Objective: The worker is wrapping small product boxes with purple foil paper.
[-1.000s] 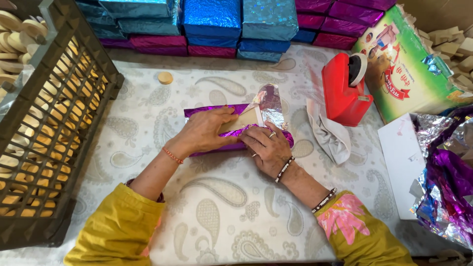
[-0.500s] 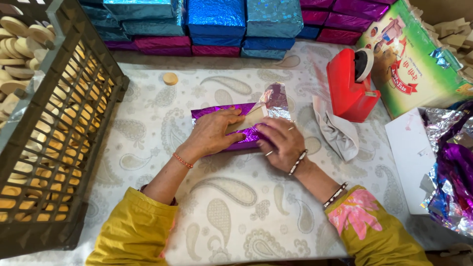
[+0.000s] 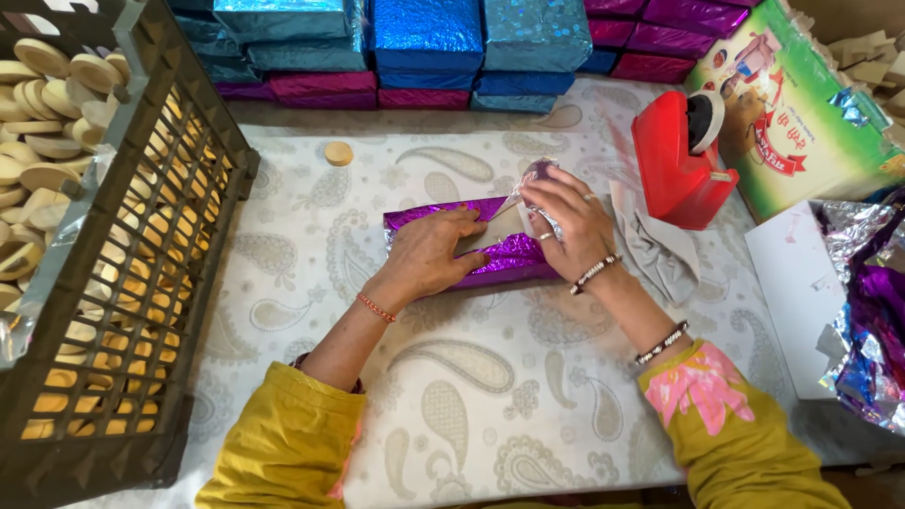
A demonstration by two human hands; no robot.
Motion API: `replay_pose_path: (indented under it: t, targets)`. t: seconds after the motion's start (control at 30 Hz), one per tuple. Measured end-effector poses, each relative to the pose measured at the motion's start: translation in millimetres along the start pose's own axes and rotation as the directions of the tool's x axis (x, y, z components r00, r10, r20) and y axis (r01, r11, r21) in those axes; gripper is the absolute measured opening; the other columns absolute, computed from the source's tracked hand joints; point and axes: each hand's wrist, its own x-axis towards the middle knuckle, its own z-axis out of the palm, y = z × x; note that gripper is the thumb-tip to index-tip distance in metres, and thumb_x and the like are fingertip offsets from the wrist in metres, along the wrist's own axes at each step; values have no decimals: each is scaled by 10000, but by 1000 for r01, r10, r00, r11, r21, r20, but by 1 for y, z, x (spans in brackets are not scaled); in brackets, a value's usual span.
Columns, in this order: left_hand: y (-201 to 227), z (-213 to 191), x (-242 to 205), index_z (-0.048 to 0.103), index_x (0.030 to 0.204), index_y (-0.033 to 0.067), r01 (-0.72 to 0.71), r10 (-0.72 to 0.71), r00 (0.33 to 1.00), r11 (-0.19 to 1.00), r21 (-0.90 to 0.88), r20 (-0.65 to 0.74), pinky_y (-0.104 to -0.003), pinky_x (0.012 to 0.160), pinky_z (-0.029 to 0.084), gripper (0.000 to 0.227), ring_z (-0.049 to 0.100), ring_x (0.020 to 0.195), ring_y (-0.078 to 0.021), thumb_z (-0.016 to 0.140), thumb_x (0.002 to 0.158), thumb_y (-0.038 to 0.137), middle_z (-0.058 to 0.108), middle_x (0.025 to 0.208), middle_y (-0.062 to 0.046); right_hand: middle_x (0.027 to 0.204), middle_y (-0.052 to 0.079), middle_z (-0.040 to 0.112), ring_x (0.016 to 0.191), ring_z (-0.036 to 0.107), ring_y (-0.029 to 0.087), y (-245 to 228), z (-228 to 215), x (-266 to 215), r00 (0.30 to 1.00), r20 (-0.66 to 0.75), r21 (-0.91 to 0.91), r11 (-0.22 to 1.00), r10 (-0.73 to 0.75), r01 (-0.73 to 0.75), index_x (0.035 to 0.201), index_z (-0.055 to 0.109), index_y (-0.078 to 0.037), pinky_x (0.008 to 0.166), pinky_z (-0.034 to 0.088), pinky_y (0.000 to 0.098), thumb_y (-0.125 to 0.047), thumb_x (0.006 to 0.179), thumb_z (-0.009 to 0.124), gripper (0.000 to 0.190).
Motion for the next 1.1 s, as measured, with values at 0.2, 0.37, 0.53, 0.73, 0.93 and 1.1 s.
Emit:
replay_pose_path:
  t: [0.2, 0.37, 0.53, 0.73, 0.93, 1.1]
  targets:
    - [9, -11, -2, 710, 1234, 117, 7, -7, 1000, 1000, -8, 12, -407, 965, 505, 485, 628, 1196, -267, 743, 825, 376, 653, 1346, -68, 1213, 90, 707, 1349, 478, 336, -3, 13, 31, 972, 225, -58, 995, -70, 85, 1253, 727, -79, 1083, 379, 450, 34, 772, 620, 506]
    - [5, -7, -3, 715, 1225, 114, -16, 16, 1000, 1000, -1, -16, -409, 972, 500, 485, 622, 1203, -274, 756, 820, 377, 650, 1341, -79, 1000, 24, 695, 1155, 592, 246, 7, 9, 33, 954, 280, -325, 924, -110, 202, 964, 752, -149, 1129, 396, 433, -45, 770, 690, 229]
    - [2, -5, 0, 708, 1245, 128, 25, -25, 1000, 1000, -11, 19, -405, 1000, 489, 498, 608, 1239, -268, 749, 819, 383, 639, 1367, -81, 927, 8, 660, 1065, 614, 223, 16, -12, 18, 964, 185, -436, 863, -192, 256, 893, 721, -154, 1137, 394, 471, -97, 801, 748, 112]
    - [-3, 2, 2, 708, 1244, 117, -25, 26, 999, 1000, 7, -21, -416, 1022, 466, 517, 579, 1282, -279, 764, 808, 389, 622, 1390, -107, 1163, 47, 677, 1227, 583, 273, 24, -27, 7, 995, 97, -280, 960, 7, 21, 1164, 725, -130, 1072, 435, 410, -21, 826, 735, 355]
    - [1, -2, 1, 712, 1250, 132, 16, -16, 1000, 1000, 17, -7, -409, 1018, 475, 528, 594, 1261, -276, 766, 802, 406, 619, 1388, -112, 1361, 59, 628, 1349, 505, 303, 17, 0, 19, 982, 186, -334, 939, -15, 78, 1336, 654, -157, 1105, 420, 428, -18, 747, 714, 608]
    - [5, -7, 1, 709, 1252, 139, 52, -52, 998, 999, 4, 34, -406, 1004, 489, 529, 604, 1247, -266, 760, 806, 418, 631, 1391, -81, 1040, 14, 705, 1145, 611, 257, 34, 19, 17, 977, 210, -289, 957, 26, 36, 1029, 745, -168, 1005, 484, 411, -83, 807, 750, 238]
